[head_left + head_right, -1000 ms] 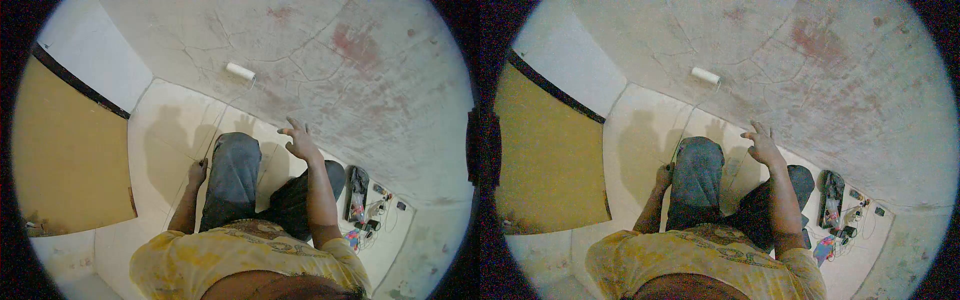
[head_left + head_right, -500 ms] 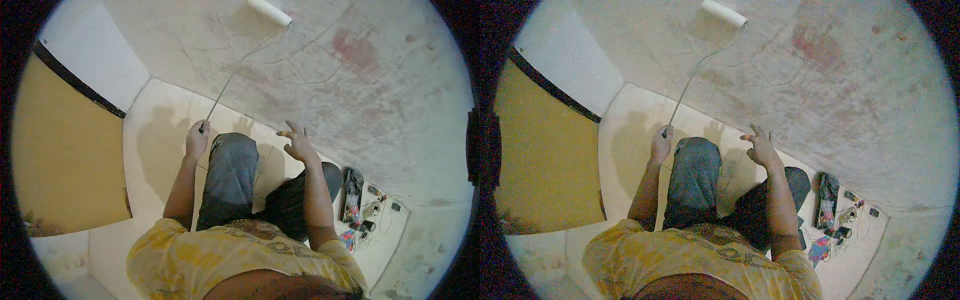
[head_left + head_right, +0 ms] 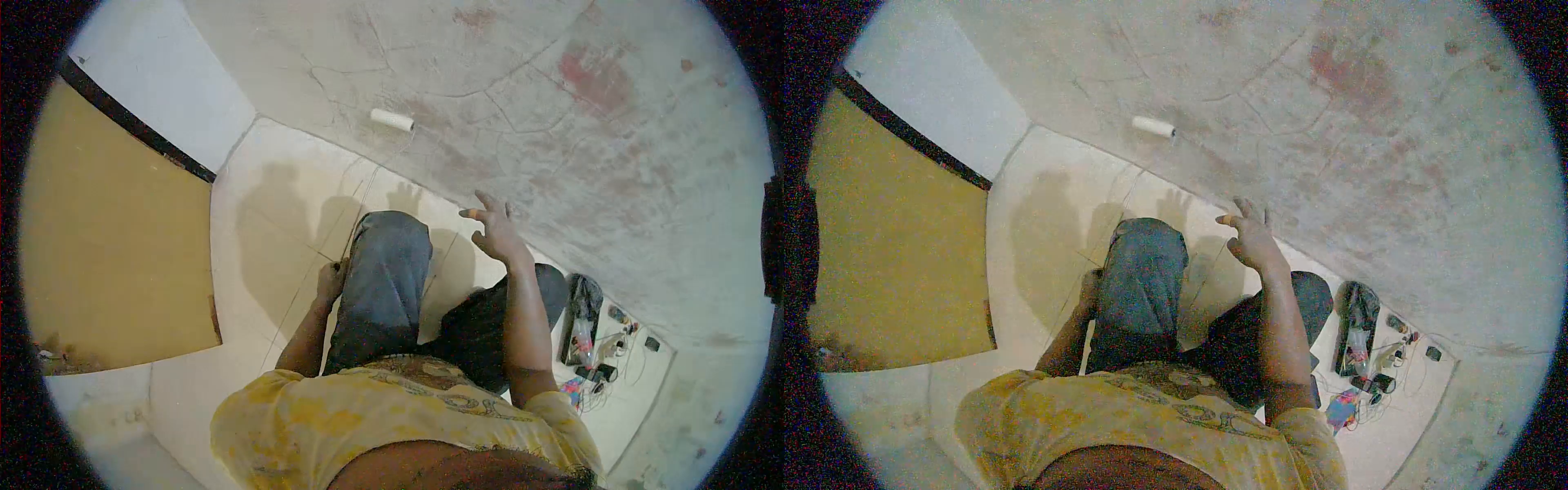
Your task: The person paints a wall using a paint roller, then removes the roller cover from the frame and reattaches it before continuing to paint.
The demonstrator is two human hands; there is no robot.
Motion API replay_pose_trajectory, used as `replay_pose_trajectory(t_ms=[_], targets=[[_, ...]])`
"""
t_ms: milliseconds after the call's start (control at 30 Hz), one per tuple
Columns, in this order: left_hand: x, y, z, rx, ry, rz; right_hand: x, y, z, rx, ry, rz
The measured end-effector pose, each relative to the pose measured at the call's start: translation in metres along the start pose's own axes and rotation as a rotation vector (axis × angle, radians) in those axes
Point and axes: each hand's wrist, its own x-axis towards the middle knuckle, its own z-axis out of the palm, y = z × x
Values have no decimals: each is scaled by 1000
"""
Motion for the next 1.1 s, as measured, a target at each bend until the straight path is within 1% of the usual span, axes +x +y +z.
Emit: replay_pose_trajectory(t_ms=[67, 167, 233, 333, 433, 500, 533, 667, 700, 767, 800, 867, 933, 1000, 1067, 1100], targets=[[-3, 46, -14, 25, 38, 43, 2, 2, 0, -8, -10, 5], [11, 118, -34, 127, 100, -70, 3, 7, 6, 18, -3, -2], [28, 152, -45, 69, 97, -17, 3, 7, 8, 32, 1, -4], [52, 177, -47, -134, 122, 117, 4, 5, 5, 24, -13, 17], [56, 179, -49, -13, 3, -51, 4, 4, 3, 8, -7, 36], [45, 161, -43, 1, -4, -99, 2, 5, 5, 1, 26, 37], [36, 143, -37, 8, -8, -125, 1, 3, 4, 8, 30, 35], [17, 8, 1, -138, -25, -104, 3, 1, 5, 36, 24, 17], [11, 3, 1, -185, -29, -95, 5, 1, 5, 41, 23, 9], [7, -2, 0, -97, -49, -82, 5, 1, 5, 41, 17, 5], [4, 2, -3, -55, -61, -77, 5, 0, 5, 40, 12, 6], [5, 31, -18, 108, -32, -35, 5, 2, 6, 42, 11, 6], [9, 68, -35, 159, 6, -44, 6, 4, 8, 39, 9, 7], [16, 95, -48, 100, 50, -112, 8, 6, 12, 34, -1, 11], [38, 110, -53, 86, 156, 66, 9, 7, 15, 18, -21, 19], [47, 123, -56, 59, 154, 82, 11, 6, 16, 9, -29, 25]])
